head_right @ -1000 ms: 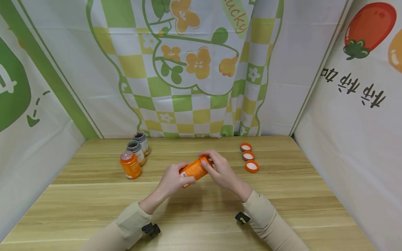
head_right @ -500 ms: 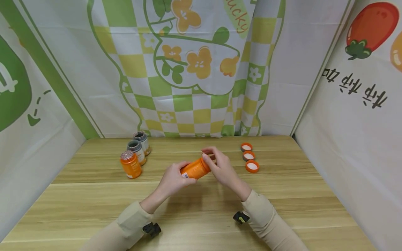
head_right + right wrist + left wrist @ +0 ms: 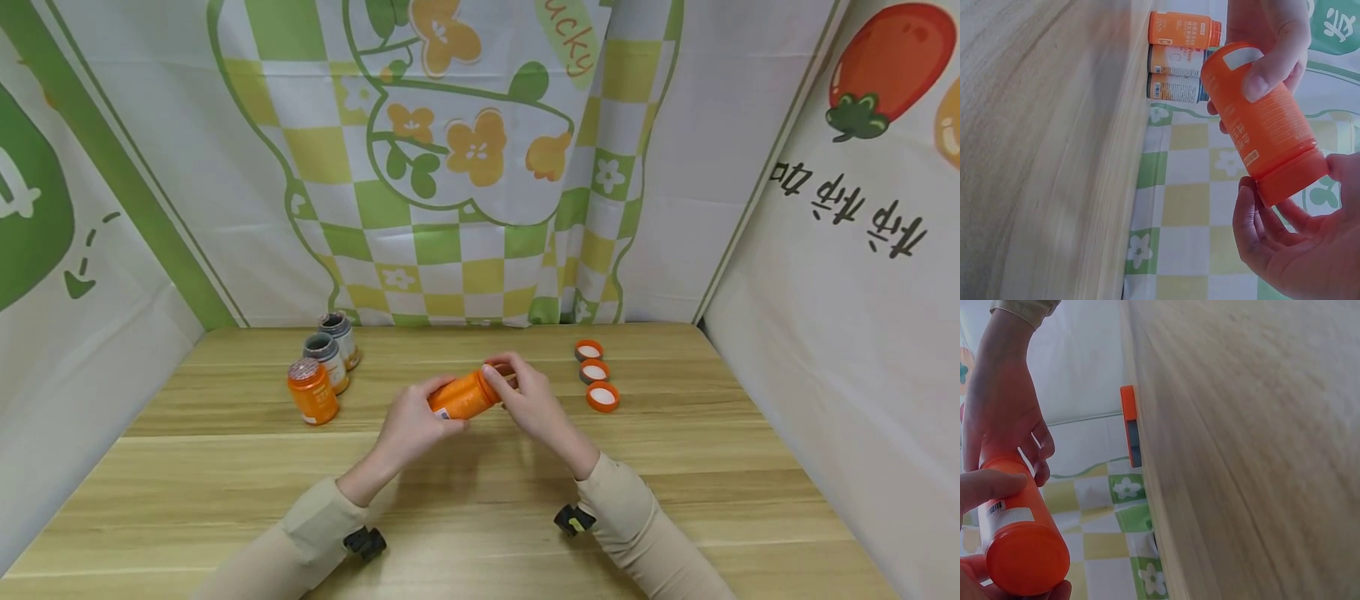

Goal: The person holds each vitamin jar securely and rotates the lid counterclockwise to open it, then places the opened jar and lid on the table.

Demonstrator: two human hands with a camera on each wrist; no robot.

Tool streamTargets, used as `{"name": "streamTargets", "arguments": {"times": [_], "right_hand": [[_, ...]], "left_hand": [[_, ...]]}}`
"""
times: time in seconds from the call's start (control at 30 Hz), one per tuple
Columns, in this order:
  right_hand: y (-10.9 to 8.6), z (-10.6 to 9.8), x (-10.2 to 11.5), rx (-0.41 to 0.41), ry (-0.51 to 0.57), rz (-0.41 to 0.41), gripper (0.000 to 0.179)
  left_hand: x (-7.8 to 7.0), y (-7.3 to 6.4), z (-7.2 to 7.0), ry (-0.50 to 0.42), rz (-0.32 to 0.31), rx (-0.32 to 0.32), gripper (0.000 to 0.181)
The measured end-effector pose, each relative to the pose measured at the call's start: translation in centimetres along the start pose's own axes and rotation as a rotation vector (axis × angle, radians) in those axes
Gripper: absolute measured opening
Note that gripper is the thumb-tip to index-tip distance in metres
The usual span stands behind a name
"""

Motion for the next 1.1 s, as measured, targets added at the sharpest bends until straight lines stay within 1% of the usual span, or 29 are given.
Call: {"name": "streamTargets", "arguments": {"times": [0.1, 0.2, 0.43, 0.53, 0.7, 0.93, 1.1], "right_hand": [[0.0, 0.1, -0.2, 0.004, 0.011, 0.026, 0.037], [0.0, 0.2, -0.3, 0.011, 0.020, 0.037, 0.036], [0.1, 0.1, -0.3, 0.024, 0.034, 0.044, 0.033], [0.0, 0.1, 0.0, 0.031, 0.035, 0.029, 0.032], [-0.2, -0.1, 0.4, 0.035, 0.024, -0.018, 0.030], [-0.2, -0.2, 0.5, 0.033, 0.048, -0.068, 0.029], [-0.2, -0.2, 0.9, 0.047, 0.073, -0.103, 0.029]], "left_hand": [[-0.1, 0.0, -0.3, 0.012, 0.020, -0.025, 0.056], [-0.2, 0.1, -0.4, 0.023, 0.030, -0.033, 0.056], [-0.1, 0.2, -0.5, 0.029, 0.019, -0.033, 0.054], [-0.2, 0.1, -0.6, 0.025, 0.023, -0.027, 0.054], [-0.2, 0.0, -0.5, 0.012, 0.021, -0.010, 0.053], [-0.4, -0.1, -0.6, -0.010, 0.033, 0.001, 0.050], [-0.4, -0.1, -0.5, -0.012, 0.040, 0.011, 0.048]]}}
Point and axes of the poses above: each hand's wrist, its own y-axis towards the middle knuckle, its own z-axis out of the palm, x = y × z, the point moved 9 cm from there along y, towards the middle knuckle, and after that the axes turned 10 degrees about -x, right-handed, at the moved point
